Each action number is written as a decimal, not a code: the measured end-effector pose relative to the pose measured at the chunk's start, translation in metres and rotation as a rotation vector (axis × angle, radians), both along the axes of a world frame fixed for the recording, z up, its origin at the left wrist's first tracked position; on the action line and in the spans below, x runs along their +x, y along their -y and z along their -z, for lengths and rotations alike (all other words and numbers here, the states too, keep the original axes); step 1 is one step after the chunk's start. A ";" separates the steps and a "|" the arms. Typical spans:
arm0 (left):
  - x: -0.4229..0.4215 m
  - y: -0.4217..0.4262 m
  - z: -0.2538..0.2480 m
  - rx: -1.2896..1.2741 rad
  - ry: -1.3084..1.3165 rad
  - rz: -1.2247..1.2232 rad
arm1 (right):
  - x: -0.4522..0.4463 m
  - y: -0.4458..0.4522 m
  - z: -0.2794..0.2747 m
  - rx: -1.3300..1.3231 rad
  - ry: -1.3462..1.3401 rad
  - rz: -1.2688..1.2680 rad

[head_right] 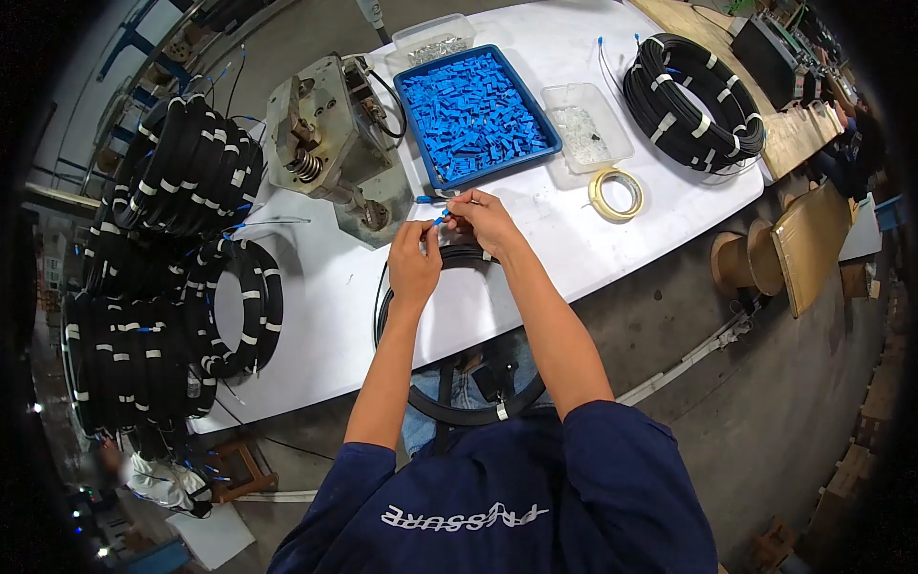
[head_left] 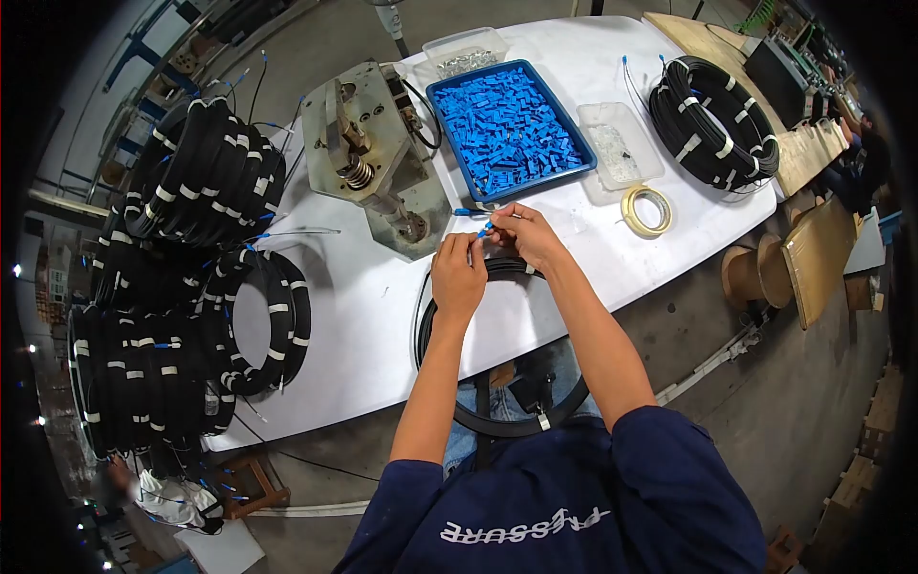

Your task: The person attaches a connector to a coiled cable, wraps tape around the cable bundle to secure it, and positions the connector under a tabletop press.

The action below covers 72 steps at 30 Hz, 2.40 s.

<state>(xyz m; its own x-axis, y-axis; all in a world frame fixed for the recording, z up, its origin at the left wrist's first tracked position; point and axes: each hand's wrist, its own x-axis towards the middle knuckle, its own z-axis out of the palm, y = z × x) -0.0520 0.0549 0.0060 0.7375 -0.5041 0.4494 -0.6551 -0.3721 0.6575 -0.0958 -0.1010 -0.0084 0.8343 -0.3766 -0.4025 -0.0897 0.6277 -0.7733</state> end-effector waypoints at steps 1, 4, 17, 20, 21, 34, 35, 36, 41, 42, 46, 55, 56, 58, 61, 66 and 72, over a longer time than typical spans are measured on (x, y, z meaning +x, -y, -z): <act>0.000 0.000 0.000 0.006 0.000 0.000 | 0.000 0.000 0.001 0.003 0.011 -0.009; -0.001 0.001 -0.001 0.018 0.031 0.003 | -0.001 0.000 0.002 0.014 0.017 -0.011; 0.000 0.003 -0.001 0.019 0.058 -0.013 | -0.001 0.002 0.004 0.033 0.001 -0.033; -0.001 0.003 0.000 0.027 0.055 -0.009 | -0.001 0.001 0.004 0.002 -0.001 -0.017; -0.001 0.003 -0.002 0.027 0.055 -0.009 | 0.000 0.000 0.002 0.003 -0.001 -0.017; 0.000 0.003 -0.001 -0.017 0.081 -0.017 | -0.004 -0.002 -0.005 -0.013 0.045 -0.028; 0.000 0.004 -0.001 -0.029 0.079 -0.021 | -0.004 -0.002 -0.006 -0.005 0.045 -0.038; 0.000 0.004 -0.001 -0.028 0.078 -0.022 | -0.003 -0.002 -0.005 -0.005 0.045 -0.039; -0.001 0.003 -0.003 -0.004 0.037 -0.033 | -0.003 0.000 -0.005 0.006 0.037 -0.066; 0.000 0.004 -0.002 -0.004 0.037 -0.034 | -0.003 0.000 -0.005 0.006 0.037 -0.067; 0.001 0.003 -0.003 -0.028 0.034 -0.027 | -0.003 -0.001 -0.002 0.015 0.058 -0.078; 0.002 0.005 0.000 -0.025 0.042 -0.011 | -0.002 0.000 -0.003 0.019 0.024 -0.040; 0.002 0.005 0.001 -0.036 0.053 -0.017 | -0.001 0.000 -0.002 0.026 0.027 -0.041; 0.003 0.005 0.001 -0.053 0.055 -0.027 | 0.000 0.000 -0.001 0.025 0.036 -0.051; 0.002 0.005 0.002 -0.075 0.050 -0.037 | -0.001 0.000 -0.001 0.022 0.050 -0.060; 0.003 0.005 0.001 -0.026 -0.007 -0.070 | -0.002 -0.001 -0.008 0.038 0.043 -0.072; 0.001 0.004 -0.005 -0.044 -0.036 -0.030 | -0.004 -0.003 -0.008 -0.040 0.037 -0.046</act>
